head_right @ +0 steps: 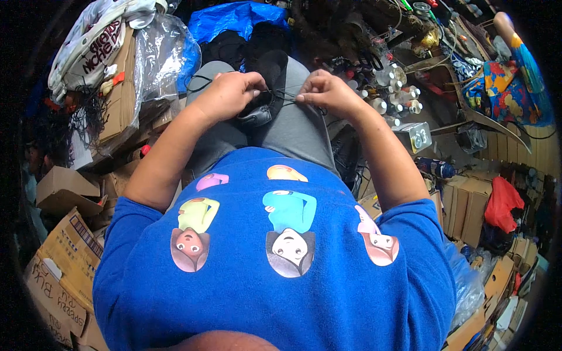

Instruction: The recorder laces a black shoe while holding it on their lap.

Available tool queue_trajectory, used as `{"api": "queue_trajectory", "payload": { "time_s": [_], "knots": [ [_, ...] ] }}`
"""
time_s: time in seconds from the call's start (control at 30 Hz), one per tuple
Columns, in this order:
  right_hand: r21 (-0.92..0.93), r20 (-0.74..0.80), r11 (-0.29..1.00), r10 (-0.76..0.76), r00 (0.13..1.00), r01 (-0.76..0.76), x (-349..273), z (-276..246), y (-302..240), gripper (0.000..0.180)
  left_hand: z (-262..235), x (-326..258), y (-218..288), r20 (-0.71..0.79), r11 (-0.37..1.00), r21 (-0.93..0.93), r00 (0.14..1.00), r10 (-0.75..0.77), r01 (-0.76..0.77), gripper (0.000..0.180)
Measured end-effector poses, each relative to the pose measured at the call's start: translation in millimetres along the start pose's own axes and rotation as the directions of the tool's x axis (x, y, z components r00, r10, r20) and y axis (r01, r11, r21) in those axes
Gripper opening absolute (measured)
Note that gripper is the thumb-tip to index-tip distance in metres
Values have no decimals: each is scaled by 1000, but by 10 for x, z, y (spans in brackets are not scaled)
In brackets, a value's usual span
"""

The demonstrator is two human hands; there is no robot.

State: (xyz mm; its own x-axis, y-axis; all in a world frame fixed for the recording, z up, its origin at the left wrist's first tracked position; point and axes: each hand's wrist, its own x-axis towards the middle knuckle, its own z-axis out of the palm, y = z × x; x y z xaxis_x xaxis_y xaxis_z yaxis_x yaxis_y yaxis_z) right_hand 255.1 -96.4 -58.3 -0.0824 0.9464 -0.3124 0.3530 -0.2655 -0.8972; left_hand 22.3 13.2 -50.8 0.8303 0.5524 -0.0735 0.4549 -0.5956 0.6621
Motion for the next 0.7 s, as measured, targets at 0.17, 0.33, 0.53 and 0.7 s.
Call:
{"api": "queue_trajectory", "payload": {
  "time_s": [0.17, 0.33, 0.53, 0.7],
  "knots": [
    [-81, -117, 986, -158, 981, 149, -15, -388, -78, 19, 13, 12, 49, 2, 974, 205, 995, 102, -100, 14],
    [-609, -351, 792, -221, 910, -42, 221, -373, 89, 25, 63, 46, -7, 6, 931, 304, 978, 209, -201, 10],
    [-883, 179, 342, -390, 903, 323, 108, 85, -536, 7, -6, 26, -60, 45, 897, 363, 966, 255, -254, 11],
    [-841, 279, 355, -361, 890, 408, 182, 108, -486, 8, -93, -126, -206, 20, 843, 383, 916, 401, -377, 15]
  ]
}}
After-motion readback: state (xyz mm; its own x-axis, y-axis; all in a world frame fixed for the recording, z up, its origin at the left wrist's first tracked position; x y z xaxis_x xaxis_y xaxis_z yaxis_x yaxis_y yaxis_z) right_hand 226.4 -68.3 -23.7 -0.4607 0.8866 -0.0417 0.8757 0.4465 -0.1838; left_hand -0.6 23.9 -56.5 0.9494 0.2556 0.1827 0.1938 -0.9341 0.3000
